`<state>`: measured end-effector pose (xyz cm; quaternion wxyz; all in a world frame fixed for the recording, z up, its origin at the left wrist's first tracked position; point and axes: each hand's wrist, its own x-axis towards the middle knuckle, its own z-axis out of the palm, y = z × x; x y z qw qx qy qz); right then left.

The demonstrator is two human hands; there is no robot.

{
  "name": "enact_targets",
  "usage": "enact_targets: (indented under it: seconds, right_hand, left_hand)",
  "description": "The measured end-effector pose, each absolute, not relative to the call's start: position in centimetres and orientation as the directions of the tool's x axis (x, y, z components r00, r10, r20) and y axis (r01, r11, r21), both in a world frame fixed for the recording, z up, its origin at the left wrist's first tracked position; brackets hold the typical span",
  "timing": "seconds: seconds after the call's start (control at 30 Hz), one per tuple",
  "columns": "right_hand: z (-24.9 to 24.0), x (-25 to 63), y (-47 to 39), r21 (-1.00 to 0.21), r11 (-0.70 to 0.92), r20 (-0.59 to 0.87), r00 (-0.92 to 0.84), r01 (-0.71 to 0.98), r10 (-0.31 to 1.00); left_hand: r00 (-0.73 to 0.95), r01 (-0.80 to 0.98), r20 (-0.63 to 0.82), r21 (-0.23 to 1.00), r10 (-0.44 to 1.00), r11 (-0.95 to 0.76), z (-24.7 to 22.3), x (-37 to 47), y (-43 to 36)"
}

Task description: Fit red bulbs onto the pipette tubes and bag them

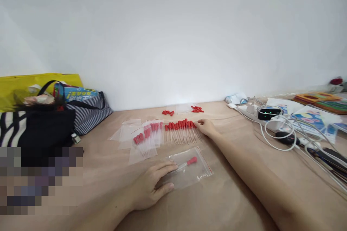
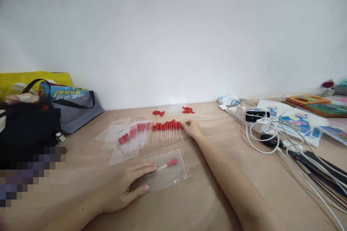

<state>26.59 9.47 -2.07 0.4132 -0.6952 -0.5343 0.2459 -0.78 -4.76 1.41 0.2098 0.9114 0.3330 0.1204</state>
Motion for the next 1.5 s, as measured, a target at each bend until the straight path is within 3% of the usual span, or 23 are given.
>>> enact_targets:
  seconds: [0.13,0.27,0.53,0.63,0.87,1.03,1.13,1.23,1.37,1.5]
  right_hand:
    - [-2.2,25.9,10.7,-0.862,-0.158,0.031,0.362,0.481,0.932]
    - [-2.0,26.5,10.4,-0.935,-0.16,-0.028,0.382,0.317,0.924]
    - [-1.6,30.3,3.3,-0.995,0.066,0.031,0.408,-0.072,0.913]
    - [-2.2,30.2,0.0,-0.959,0.132,0.051,0.303,-0.252,0.951]
    - [-2.4,28.1,-2.3,-0.934,0.139,0.021,0.336,-0.33,0.942]
    - [-2.2,27.2,-3.3,-0.911,0.059,-0.04,0.228,-0.409,0.973]
    - [-2.1,26.9,-3.9,-0.947,-0.01,-0.034,0.07,-0.322,0.997]
    - [-2.2,26.9,-4.1,-0.996,0.011,0.018,-0.082,-0.087,0.996]
    - [-2.4,27.3,-3.7,-0.962,0.137,0.093,-0.189,0.237,0.978]
    - [-2.0,27.5,-3.1,-0.888,0.305,0.173,-0.364,0.344,0.915]
  left_hand:
    - [0.745,0.564,0.044,0.493,0.666,-0.662,1.5,-0.8,-4.5]
    - [0.755,0.545,0.042,0.516,0.655,-0.661,1.5,-0.8,-4.5]
    - [0.752,0.549,0.057,0.497,0.657,-0.672,0.9,-1.0,-4.4]
    - [0.752,0.554,0.062,0.479,0.656,-0.681,0.8,-0.9,-4.3]
    - [0.753,0.553,0.071,0.469,0.654,-0.689,1.3,-0.2,-4.2]
    - [0.749,0.558,0.071,0.468,0.658,-0.686,1.4,0.4,-4.0]
    - [0.742,0.566,0.069,0.467,0.667,-0.679,1.5,0.7,-4.0]
    - [0.745,0.561,0.071,0.472,0.664,-0.68,1.5,0.8,-4.0]
    - [0.742,0.559,0.071,0.481,0.666,-0.675,1.4,0.7,-3.9]
    - [0.746,0.553,0.077,0.483,0.662,-0.679,1.5,0.8,-4.0]
